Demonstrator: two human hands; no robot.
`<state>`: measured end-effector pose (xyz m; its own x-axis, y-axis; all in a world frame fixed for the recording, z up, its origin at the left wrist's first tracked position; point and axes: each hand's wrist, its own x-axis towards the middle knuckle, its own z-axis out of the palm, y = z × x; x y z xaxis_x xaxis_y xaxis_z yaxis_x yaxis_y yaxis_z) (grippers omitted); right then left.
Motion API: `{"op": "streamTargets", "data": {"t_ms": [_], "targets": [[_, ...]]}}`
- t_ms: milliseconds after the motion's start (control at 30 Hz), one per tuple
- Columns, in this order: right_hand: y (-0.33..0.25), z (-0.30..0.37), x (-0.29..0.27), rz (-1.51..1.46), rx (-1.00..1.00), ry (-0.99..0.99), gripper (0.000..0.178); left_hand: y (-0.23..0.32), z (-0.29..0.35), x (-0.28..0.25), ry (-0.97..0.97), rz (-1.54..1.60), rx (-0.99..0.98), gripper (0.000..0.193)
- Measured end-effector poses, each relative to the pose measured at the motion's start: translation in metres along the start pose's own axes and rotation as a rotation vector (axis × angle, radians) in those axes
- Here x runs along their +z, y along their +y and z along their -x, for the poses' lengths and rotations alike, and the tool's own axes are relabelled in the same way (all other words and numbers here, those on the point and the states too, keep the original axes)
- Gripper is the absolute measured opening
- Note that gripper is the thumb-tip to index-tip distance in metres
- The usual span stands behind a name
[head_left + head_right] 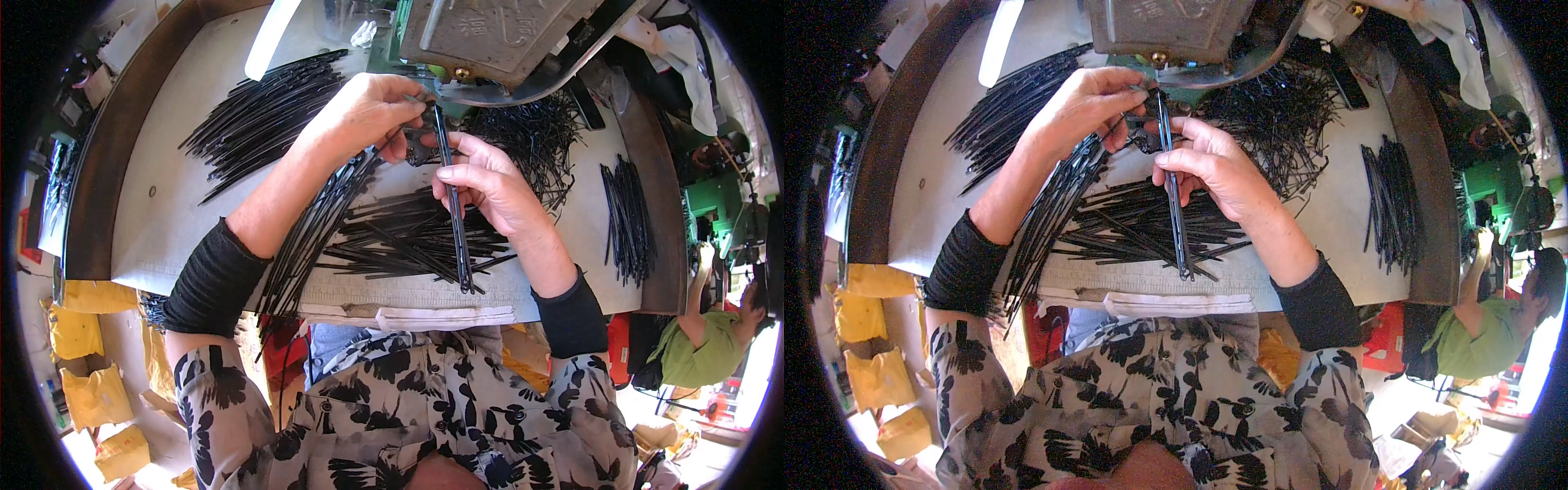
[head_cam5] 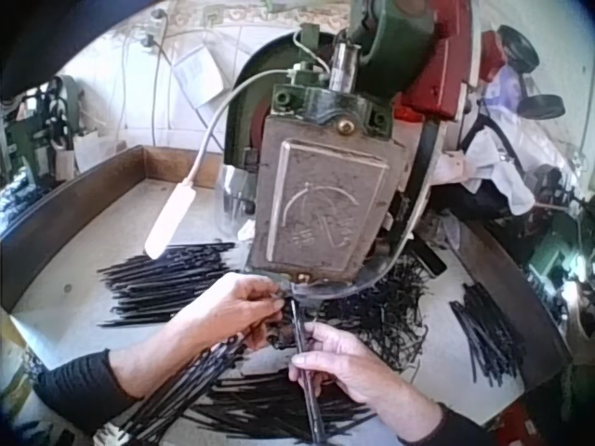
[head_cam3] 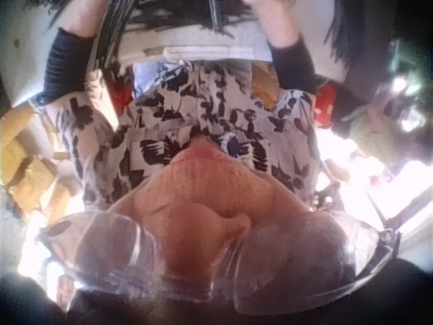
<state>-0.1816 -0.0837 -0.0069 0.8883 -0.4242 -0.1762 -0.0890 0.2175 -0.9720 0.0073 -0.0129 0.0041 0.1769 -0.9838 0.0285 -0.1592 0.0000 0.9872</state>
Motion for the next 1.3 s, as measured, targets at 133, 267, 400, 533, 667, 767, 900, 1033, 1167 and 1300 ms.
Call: {"op": "streamTargets", "data": {"t_ms": [133,267,400,533,667,767,900,1033,1167,1300], "targets": [[0.0,0.0,0.0,-0.012,0.017,0.006,0.042,0.002,0.0,-0.003,-0.011,-0.064,-0.024,0.026],[0.002,0.0,-0.001,-0.04,0.017,0.022,0.038,0.002,0.002,-0.006,-0.022,-0.066,-0.131,0.029],[0.002,-0.001,0.001,-0.048,0.005,0.048,0.033,0.002,0.003,-0.005,-0.017,-0.042,-0.153,0.032],[0.002,-0.003,0.003,-0.052,0.012,0.085,0.027,0.002,0.003,-0.005,-0.016,-0.043,-0.142,0.032],[0.002,-0.004,0.005,-0.045,-0.02,0.122,0.024,0.001,0.004,-0.006,-0.015,-0.002,-0.131,0.03],[0.0,-0.005,0.007,-0.043,-0.021,0.144,0.024,0.006,0.007,-0.005,-0.022,0.018,-0.121,0.029],[0.0,-0.008,0.004,-0.051,-0.034,0.141,0.023,0.007,0.008,-0.005,-0.055,0.055,-0.086,0.029],[0.001,-0.011,0.006,-0.086,-0.061,0.138,0.023,0.004,0.006,-0.006,-0.095,0.083,-0.112,0.029],[0.002,-0.013,0.004,-0.092,-0.085,0.14,0.023,0.001,0.005,-0.004,-0.085,0.096,-0.14,0.029],[0.001,-0.015,0.005,-0.094,-0.081,0.128,0.023,0.002,0.005,-0.004,-0.07,0.097,-0.135,0.028]]}}
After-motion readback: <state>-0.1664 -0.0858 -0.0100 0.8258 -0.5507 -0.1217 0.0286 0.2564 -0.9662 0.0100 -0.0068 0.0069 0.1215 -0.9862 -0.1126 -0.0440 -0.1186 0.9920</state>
